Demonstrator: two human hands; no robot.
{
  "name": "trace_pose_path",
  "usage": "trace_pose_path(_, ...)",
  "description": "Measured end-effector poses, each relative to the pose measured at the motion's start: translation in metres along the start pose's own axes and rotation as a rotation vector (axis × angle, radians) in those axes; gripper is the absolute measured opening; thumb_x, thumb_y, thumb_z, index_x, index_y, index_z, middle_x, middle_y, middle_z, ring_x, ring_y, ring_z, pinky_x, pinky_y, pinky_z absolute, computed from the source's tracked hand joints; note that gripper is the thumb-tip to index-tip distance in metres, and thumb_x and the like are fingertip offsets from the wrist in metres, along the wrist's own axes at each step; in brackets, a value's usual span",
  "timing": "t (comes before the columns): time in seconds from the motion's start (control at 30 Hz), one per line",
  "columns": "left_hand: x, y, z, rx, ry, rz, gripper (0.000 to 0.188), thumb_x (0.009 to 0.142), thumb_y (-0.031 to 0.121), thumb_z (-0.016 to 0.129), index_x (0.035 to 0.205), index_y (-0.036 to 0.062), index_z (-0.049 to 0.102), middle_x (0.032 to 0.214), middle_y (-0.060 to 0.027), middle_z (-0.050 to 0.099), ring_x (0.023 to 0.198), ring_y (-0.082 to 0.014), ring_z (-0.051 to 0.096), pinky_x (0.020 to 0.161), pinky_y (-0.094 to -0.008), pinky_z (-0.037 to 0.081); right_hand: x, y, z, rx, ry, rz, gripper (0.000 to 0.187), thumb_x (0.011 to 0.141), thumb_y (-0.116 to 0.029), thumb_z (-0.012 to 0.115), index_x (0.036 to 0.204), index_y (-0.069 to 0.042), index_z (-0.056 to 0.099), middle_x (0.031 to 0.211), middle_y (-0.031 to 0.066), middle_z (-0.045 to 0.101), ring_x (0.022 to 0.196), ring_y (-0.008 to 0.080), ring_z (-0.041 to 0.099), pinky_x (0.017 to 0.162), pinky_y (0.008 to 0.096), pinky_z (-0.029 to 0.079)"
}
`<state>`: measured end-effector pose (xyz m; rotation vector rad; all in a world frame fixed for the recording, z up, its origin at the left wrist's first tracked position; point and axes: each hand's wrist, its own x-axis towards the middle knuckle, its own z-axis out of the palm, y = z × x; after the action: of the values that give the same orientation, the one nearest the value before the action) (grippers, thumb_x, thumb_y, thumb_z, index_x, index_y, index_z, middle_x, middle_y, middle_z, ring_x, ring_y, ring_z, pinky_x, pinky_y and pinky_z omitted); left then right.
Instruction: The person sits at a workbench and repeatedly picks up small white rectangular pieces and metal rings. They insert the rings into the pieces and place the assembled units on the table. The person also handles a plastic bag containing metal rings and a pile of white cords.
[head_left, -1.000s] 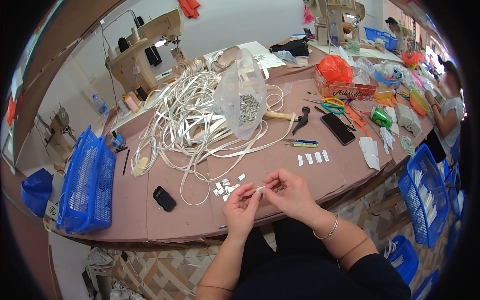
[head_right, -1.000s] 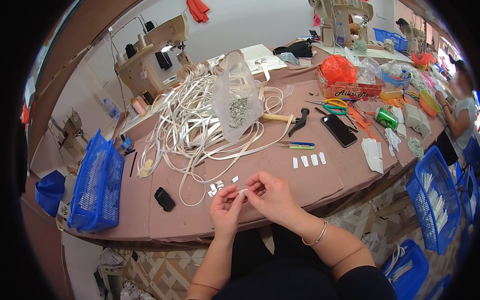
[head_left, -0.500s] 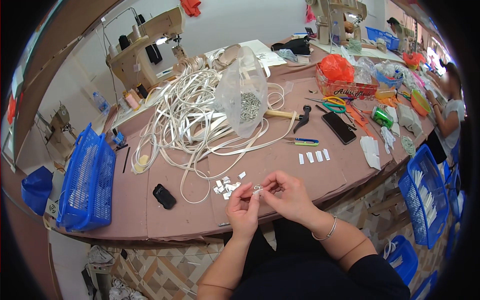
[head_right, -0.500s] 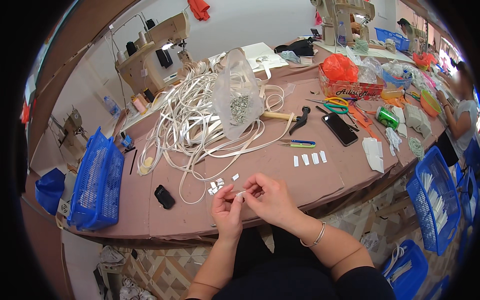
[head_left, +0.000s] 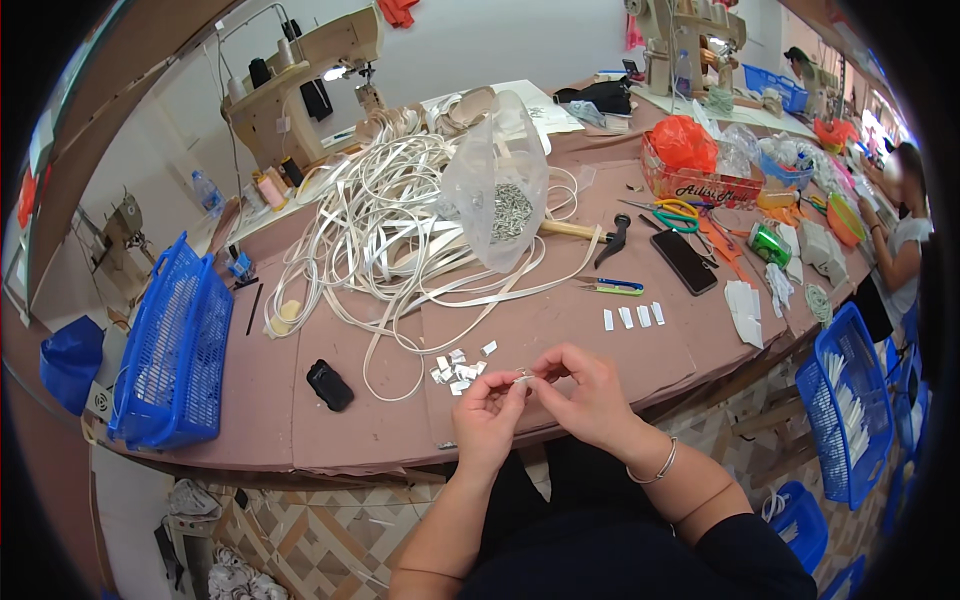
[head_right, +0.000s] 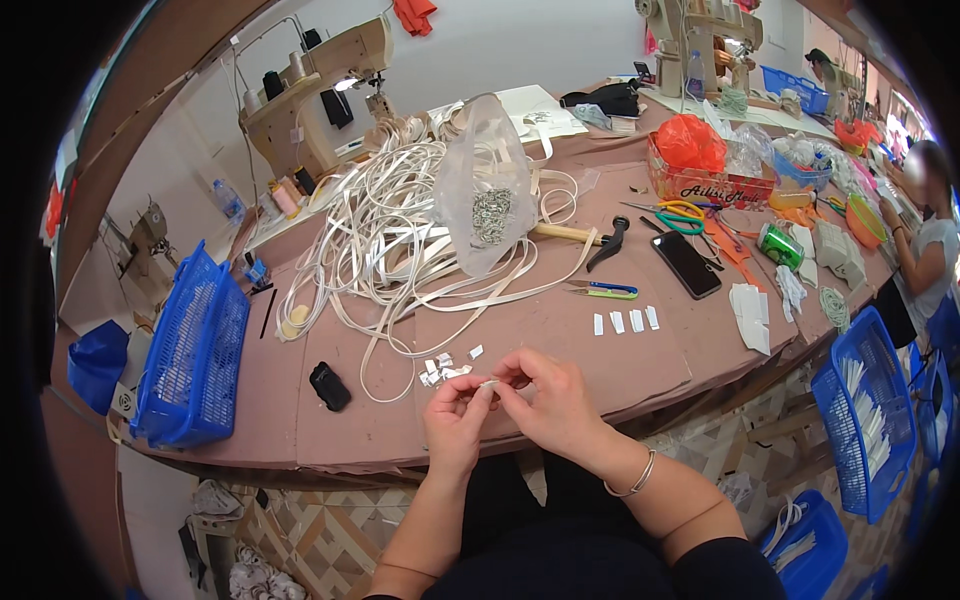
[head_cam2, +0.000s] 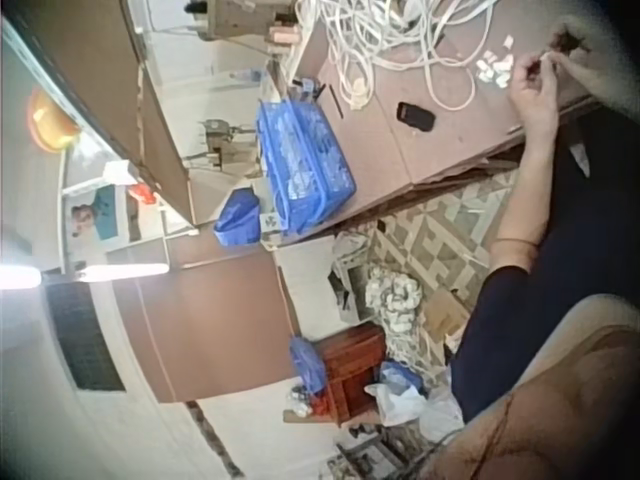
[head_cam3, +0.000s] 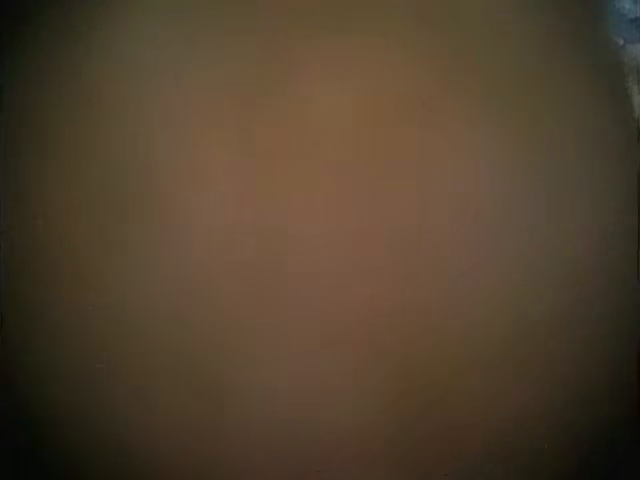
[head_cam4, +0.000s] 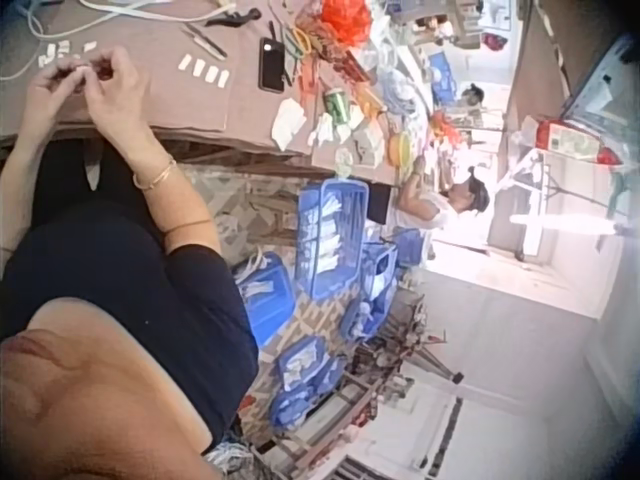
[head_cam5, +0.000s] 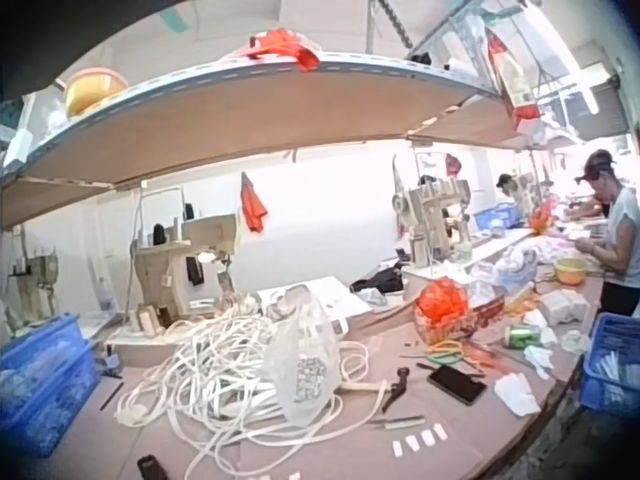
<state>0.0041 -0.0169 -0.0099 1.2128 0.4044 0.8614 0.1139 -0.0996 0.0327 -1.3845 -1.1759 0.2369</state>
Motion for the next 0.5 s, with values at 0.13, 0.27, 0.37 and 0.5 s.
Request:
trace_pose_path(0.13,0.0,0.0,0.003,0.023,0.027,0.006,0.012,0.082,0.001,0.057,0.093,-0.0014,0.055,0.088,-0.0063,0.059,0.077,-0.0109,0.057,0.072,-0.0231,0.048,-0.001,0.007,0.001,0.064,-0.004,0.068,0.013,0.074,-0.002,0.061,0.085,0.002,0.055,0.074,0.0097,0.061,0.069,0.0173,0.063,0.063,0.0264,0.05)
trace_pose_path(0.27,-0.001,-0.006,0.001,0.035,0.031,0.046,0.011,0.082,0.001,0.057,0.093,-0.0013,0.055,0.086,-0.0059,0.06,0.076,-0.0105,0.057,0.071,-0.0225,0.048,-0.002,0.008,0.001,0.089,-0.025,0.108,0.014,0.075,-0.003,0.062,0.086,0.002,0.055,0.074,0.0085,0.061,0.071,0.0151,0.062,0.064,0.0255,0.05)
trace_pose_path(0.37,-0.001,-0.01,-0.004,0.146,0.042,0.18,0.013,0.081,-0.001,0.058,0.093,-0.0013,0.056,0.086,-0.006,0.06,0.076,-0.0111,0.058,0.069,-0.0226,0.048,-0.002,0.007,0.003,0.161,-0.04,0.165,0.014,0.078,-0.004,0.061,0.089,0.002,0.055,0.078,0.0072,0.061,0.073,0.0134,0.061,0.066,0.024,0.049)
trace_pose_path(0.5,0.008,0.008,-0.003,0.778,-0.018,0.761,0.019,0.077,-0.005,0.06,0.095,-0.0013,0.058,0.083,-0.0059,0.059,0.078,-0.0135,0.058,0.068,-0.0239,0.048,-0.001,0.016,-0.007,0.505,-0.103,0.459,0.014,0.083,-0.005,0.057,0.095,0.002,0.055,0.083,0.0059,0.06,0.077,0.0111,0.06,0.068,0.0221,0.049)
